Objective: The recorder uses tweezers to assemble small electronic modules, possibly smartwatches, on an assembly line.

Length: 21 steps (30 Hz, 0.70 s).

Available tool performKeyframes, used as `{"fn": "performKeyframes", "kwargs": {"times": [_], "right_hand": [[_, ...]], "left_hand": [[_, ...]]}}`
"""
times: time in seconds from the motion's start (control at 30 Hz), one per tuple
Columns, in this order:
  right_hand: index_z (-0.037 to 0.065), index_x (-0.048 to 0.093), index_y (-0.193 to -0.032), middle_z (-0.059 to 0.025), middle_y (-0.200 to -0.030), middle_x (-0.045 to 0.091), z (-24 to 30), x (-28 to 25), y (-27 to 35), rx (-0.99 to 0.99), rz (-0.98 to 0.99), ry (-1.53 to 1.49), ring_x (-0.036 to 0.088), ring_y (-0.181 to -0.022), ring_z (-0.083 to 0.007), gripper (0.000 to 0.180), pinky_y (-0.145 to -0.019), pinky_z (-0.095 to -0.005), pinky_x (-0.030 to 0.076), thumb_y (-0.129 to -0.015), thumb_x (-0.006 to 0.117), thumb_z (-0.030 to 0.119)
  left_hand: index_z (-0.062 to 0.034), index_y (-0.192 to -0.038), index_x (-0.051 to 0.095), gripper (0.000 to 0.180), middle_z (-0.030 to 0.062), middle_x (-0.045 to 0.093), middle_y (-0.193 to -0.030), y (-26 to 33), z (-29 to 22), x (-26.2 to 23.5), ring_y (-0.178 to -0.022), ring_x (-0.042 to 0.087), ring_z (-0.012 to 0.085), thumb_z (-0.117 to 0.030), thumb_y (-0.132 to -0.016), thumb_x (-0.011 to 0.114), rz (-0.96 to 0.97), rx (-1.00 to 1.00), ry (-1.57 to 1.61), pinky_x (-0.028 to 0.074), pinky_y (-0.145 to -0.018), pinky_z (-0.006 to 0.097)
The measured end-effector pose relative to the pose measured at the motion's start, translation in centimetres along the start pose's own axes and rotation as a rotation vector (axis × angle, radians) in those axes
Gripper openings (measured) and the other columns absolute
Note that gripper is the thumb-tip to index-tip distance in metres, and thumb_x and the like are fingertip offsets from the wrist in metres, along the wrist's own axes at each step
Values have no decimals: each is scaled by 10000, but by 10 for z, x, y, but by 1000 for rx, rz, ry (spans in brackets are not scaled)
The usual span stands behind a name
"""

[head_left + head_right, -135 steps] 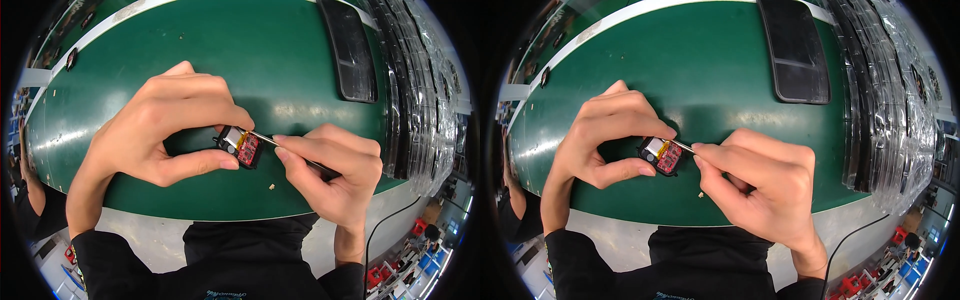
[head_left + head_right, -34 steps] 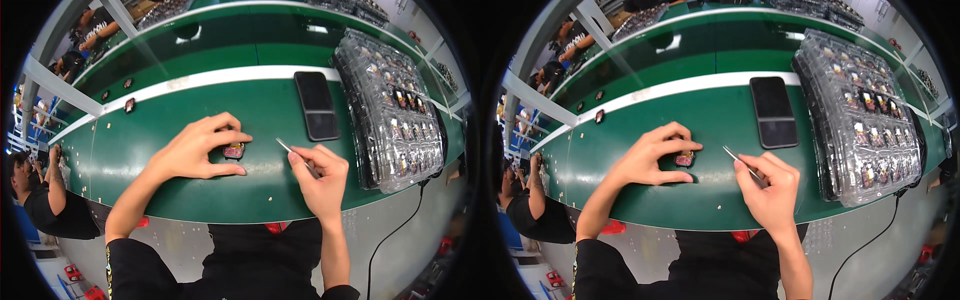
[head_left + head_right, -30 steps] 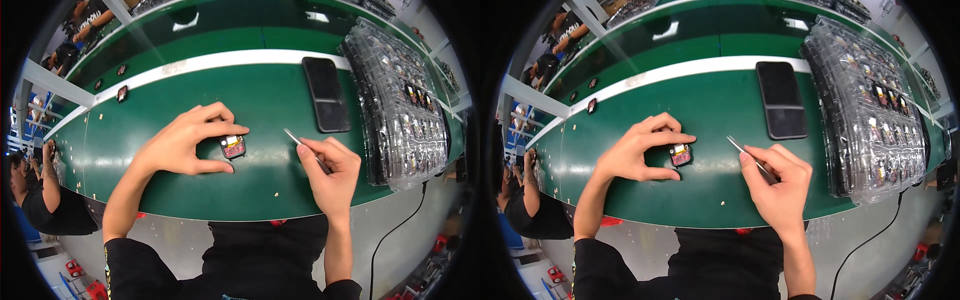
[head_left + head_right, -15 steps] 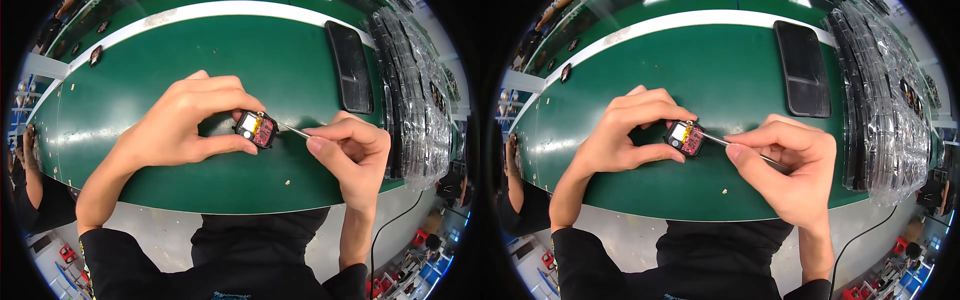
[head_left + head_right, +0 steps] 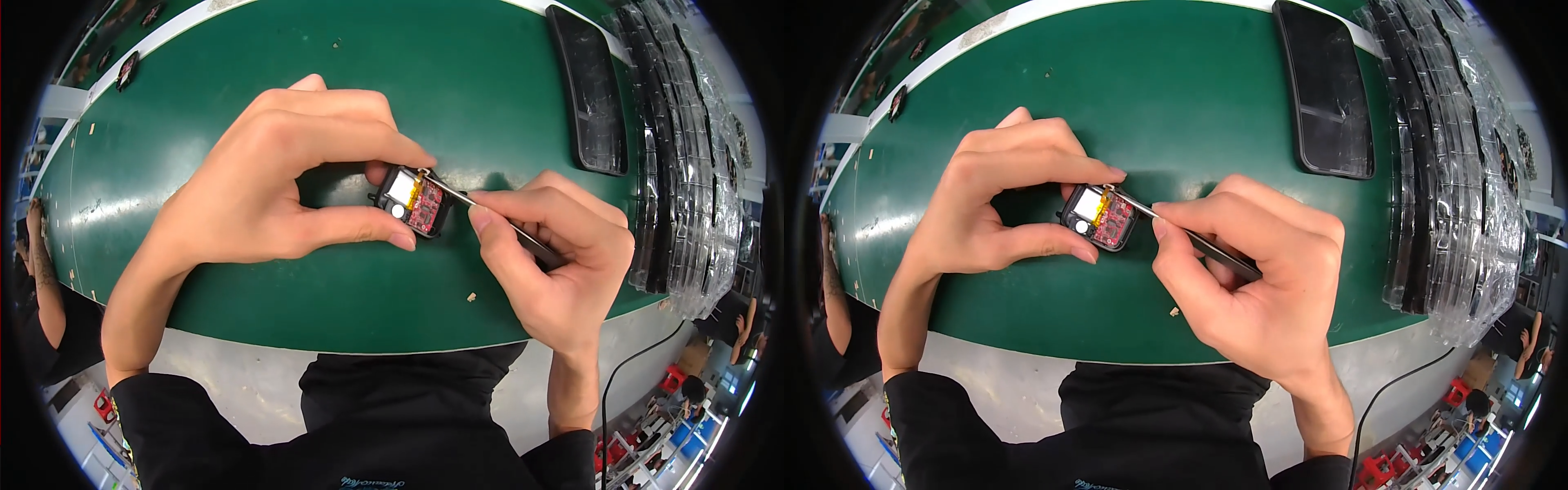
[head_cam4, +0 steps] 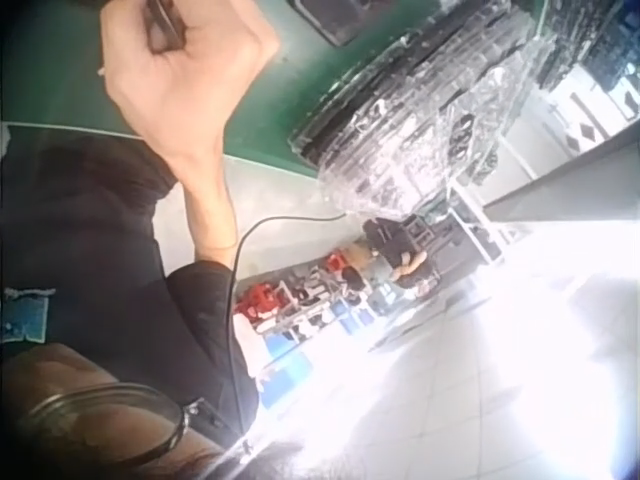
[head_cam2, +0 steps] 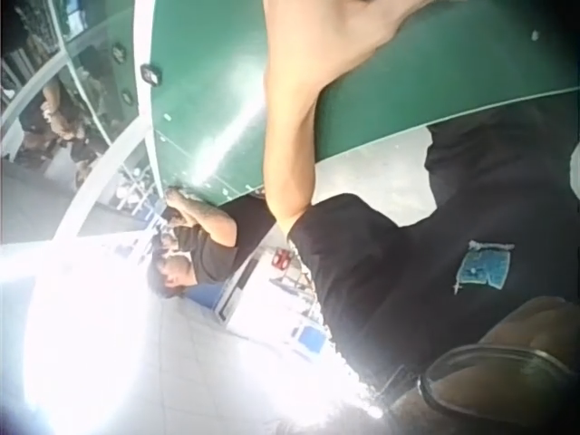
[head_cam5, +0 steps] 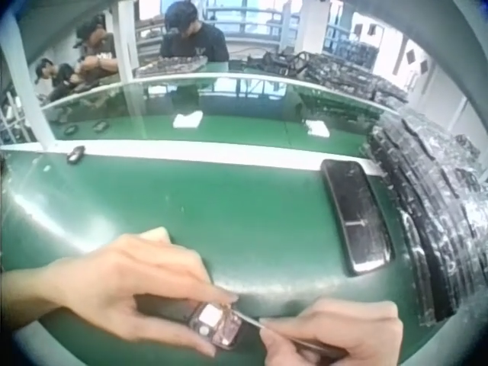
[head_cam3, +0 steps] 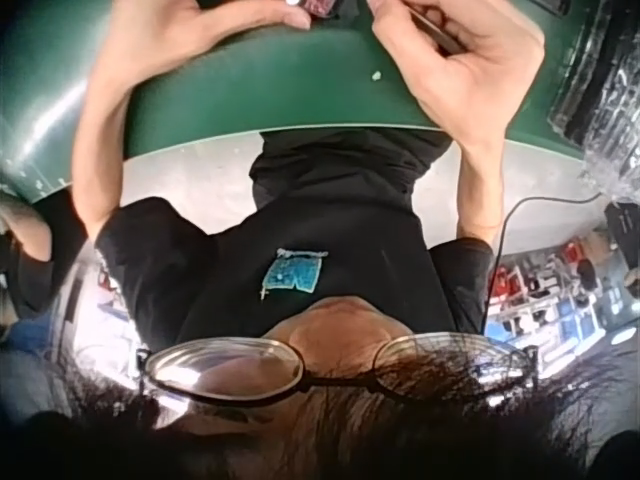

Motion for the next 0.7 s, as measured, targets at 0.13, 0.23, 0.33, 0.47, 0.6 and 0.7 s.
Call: {"fn": "performKeyframes", "kwargs": {"times": [0.13, 0.23, 0.33, 0.47, 0.6, 0.7], "right_hand": [[-54, 837, -982, -27, -732, 657, 4, -6, 2, 23, 63, 43, 546, -591, -45, 163, -537, -218, 359, -835, 795, -112], [-36, 850, -1001, -19, -737, 661, 5, -7, 4, -99, 11, 146, 529, -574, -48, 211, -530, -220, 359, -808, 815, -113], [-16, 862, -1026, -13, -756, 669, 0, -1, 8, -209, -72, 195, 502, -559, -45, 275, -514, -224, 357, -769, 847, -115], [-4, 871, -1051, -12, -780, 677, 1, 2, 8, -258, -73, 229, 486, -559, -38, 329, -499, -226, 355, -743, 869, -118], [-6, 873, -1051, -18, -784, 685, 3, 5, 7, -249, -57, 244, 510, -567, -43, 327, -499, -227, 357, -752, 857, -135], [-15, 871, -1046, -33, -770, 697, 3, 1, 4, -210, -21, 170, 547, -580, -60, 308, -511, -230, 376, -764, 846, -136]], "left_hand": [[-58, -1167, 839, 608, 5, 735, -873, 0, -1, -1, -718, 565, 146, -318, -651, 1030, -24, -53, 27, 350, -718, 315], [-69, -1136, 839, 582, -8, 721, -848, -1, -1, -1, -658, 494, 122, -318, -650, 1039, -37, -46, 48, 336, -685, 303], [-75, -1113, 838, 549, -10, 716, -832, -3, 0, -1, -639, 493, 118, -314, -661, 1038, -43, -45, 42, 337, -681, 305], [-73, -1119, 840, 553, -7, 722, -833, -3, 2, 0, -637, 494, 119, -312, -661, 1037, -49, -24, 35, 334, -675, 305], [-65, -1124, 840, 574, 0, 732, -854, -3, 3, -3, -642, 510, 120, -322, -651, 1039, -23, -9, 11, 340, -664, 297], [-58, -1129, 843, 599, 3, 740, -872, -2, 7, -5, -652, 525, 120, -352, -644, 1037, -2, 8, 12, 343, -653, 294]]}}
Point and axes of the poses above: each hand's wrist, its own y-axis away from the middle knuckle, its own x-axis out of the palm, z = x × y, the point moved 2 cm from there along -y, towards the middle knuckle
